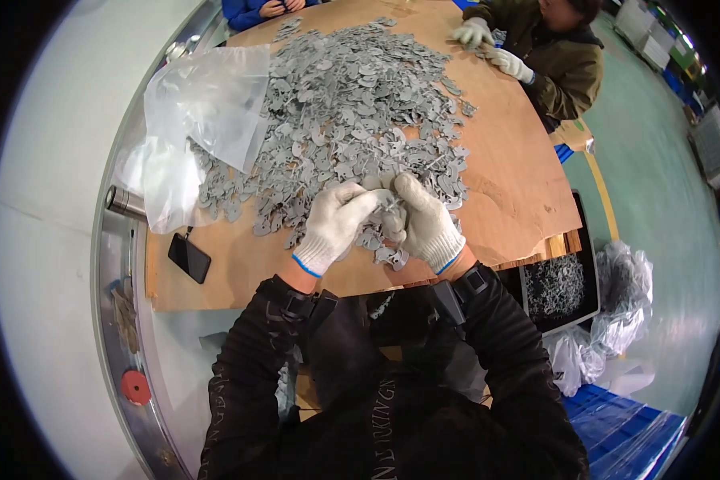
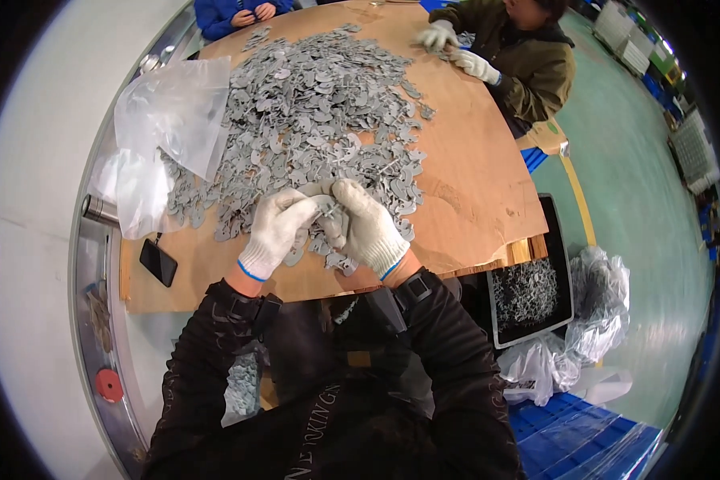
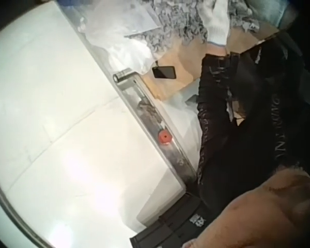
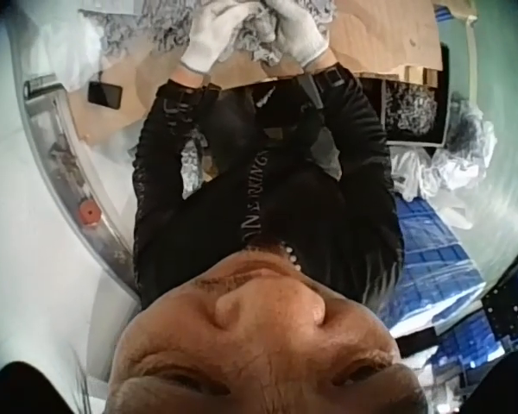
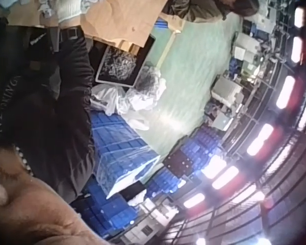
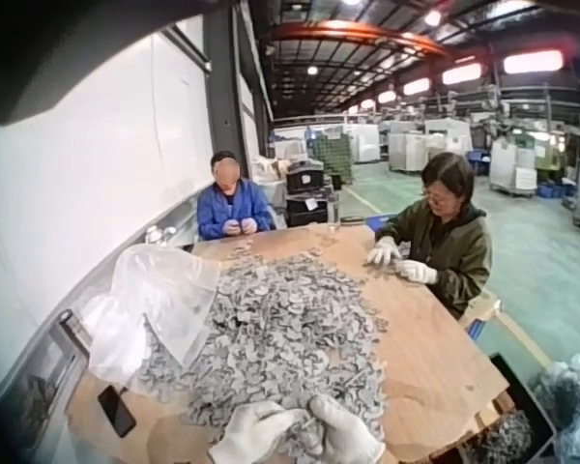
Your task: The person sorts through a pile of grey plastic parts, picking them up to remove excess material and occasionally joining two pieces together. They then gather the processed parts and place them into a black bin.
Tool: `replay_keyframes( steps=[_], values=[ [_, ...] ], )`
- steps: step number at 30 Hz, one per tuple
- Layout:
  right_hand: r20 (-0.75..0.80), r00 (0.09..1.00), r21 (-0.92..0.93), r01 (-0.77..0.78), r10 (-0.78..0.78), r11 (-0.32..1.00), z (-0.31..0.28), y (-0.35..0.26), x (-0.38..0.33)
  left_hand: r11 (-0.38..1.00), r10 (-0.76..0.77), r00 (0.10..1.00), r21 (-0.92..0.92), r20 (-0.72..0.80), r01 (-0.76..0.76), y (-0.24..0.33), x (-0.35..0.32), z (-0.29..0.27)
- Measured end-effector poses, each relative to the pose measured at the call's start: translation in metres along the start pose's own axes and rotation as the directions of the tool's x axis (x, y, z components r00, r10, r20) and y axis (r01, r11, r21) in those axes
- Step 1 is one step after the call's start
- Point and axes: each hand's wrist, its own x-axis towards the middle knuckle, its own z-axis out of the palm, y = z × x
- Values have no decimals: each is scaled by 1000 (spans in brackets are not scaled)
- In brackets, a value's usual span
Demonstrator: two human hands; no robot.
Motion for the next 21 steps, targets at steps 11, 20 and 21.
replay_keyframes(
  steps=[11,20,21],
  values=[
    [-239,948,-441,87,-210,894,10,5,-24,926,199,977,339,-71,-164,-28,-5,3],
    [-475,868,-324,-23,-142,946,-27,-14,-102,885,-212,896,313,-391,346,-21,40,-39],
    [-500,846,-316,20,-184,949,-34,-15,-109,881,-213,894,317,-395,351,-18,45,-37]
  ],
)
